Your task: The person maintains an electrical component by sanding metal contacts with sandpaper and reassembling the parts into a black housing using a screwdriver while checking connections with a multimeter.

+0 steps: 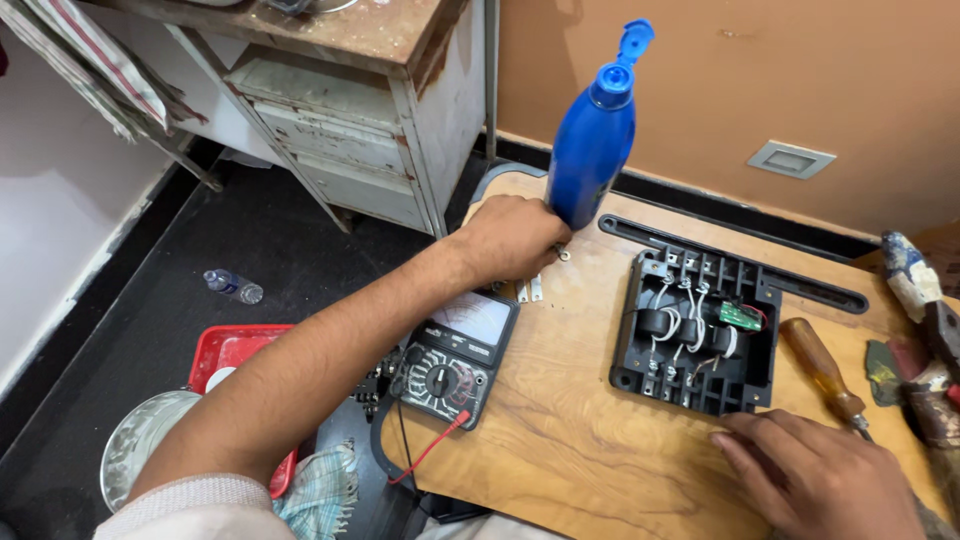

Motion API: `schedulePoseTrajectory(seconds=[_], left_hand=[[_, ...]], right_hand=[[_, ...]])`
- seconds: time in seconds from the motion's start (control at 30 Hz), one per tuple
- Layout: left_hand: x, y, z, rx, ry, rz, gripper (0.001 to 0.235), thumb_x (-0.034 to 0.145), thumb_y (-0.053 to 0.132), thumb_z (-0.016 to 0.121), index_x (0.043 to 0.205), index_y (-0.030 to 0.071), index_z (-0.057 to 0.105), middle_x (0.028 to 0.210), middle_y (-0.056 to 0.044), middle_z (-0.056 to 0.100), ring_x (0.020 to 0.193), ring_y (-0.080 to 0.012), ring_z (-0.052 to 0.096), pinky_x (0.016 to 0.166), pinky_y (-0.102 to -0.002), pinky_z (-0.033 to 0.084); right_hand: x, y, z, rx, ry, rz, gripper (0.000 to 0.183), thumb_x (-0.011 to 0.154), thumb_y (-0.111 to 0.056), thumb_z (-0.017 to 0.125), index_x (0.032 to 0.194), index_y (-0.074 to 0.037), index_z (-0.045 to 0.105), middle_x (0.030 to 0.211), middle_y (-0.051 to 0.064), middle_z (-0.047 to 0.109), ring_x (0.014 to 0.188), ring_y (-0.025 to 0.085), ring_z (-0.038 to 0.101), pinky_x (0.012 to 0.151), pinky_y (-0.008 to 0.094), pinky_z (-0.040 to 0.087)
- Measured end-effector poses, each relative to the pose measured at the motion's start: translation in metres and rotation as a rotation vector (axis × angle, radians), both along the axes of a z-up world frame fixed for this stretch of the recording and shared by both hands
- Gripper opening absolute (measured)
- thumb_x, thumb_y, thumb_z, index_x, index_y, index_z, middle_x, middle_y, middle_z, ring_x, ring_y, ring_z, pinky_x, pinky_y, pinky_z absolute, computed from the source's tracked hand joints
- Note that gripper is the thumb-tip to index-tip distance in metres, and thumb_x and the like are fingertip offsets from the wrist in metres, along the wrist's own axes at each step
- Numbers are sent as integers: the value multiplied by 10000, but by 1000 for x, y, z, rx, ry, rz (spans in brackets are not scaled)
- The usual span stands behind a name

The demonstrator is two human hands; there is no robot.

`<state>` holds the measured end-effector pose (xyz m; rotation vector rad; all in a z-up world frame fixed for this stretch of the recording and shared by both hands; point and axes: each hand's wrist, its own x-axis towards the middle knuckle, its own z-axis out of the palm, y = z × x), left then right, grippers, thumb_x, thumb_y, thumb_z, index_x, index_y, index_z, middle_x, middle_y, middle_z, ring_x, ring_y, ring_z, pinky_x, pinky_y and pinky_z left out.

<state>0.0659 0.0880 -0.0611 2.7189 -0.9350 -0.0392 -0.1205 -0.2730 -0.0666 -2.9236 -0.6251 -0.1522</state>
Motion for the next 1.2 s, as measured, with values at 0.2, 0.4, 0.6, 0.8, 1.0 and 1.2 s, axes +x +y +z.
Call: schedulePoseTrajectory(seconds=[0.2, 0.4, 0.6, 0.8, 1.0, 1.2], left_hand=[[-9, 0, 1, -55, -37, 10, 149, 891, 223, 684, 972, 129, 767, 939, -88, 744, 898, -330, 709, 789, -481, 544], [-57, 5, 29, -491, -178, -194, 195, 891, 232, 741, 989, 63, 728, 921, -99, 727, 853, -319, 705, 735, -432, 549], [-130, -19, 50, -866, 110, -156, 228, 931, 229, 792, 1094, 76, 748, 821, -36, 706, 726, -138, 660, 677, -297, 531], [-176, -40, 38, -1120, 368, -81, 242, 962, 197, 772, 1165, 64, 772, 853, -15, 687, 716, -58, 564, 622, -226, 454], [-200, -65, -6, -1329, 485, -12, 269, 986, 157, 749, 1217, 21, 758, 955, -47, 686, 834, -74, 607, 676, -222, 468], [-221, -93, -37, -1580, 644, -29, 289, 1039, 95, 682, 1311, 2, 705, 1073, -58, 676, 951, -95, 626, 833, -242, 516]], right_hand=[[-7, 2, 3, 77, -31, 49, 202, 770, -322, 809, 890, -161, 789, 800, -7, 762, 688, 181, 733, 628, 330, 571], [-14, 35, 24, 206, -77, 79, 174, 766, -258, 831, 877, -135, 778, 772, 0, 756, 637, 152, 718, 612, 322, 562], [-29, 89, 51, 917, 110, -166, 223, 899, -104, 707, 1082, 23, 720, 902, 89, 773, 734, 134, 746, 624, 263, 627], [-30, 106, 22, 1613, 519, -94, 229, 990, -41, 621, 1184, 67, 678, 995, 139, 750, 757, 208, 734, 632, 314, 588], [-50, 103, -12, 1844, 572, -187, 225, 973, -20, 656, 1188, 49, 665, 989, 122, 721, 736, 194, 691, 610, 275, 530], [-62, 97, -15, 1845, 490, -279, 222, 959, -23, 663, 1161, 63, 693, 905, 120, 728, 699, 183, 686, 570, 268, 523]])
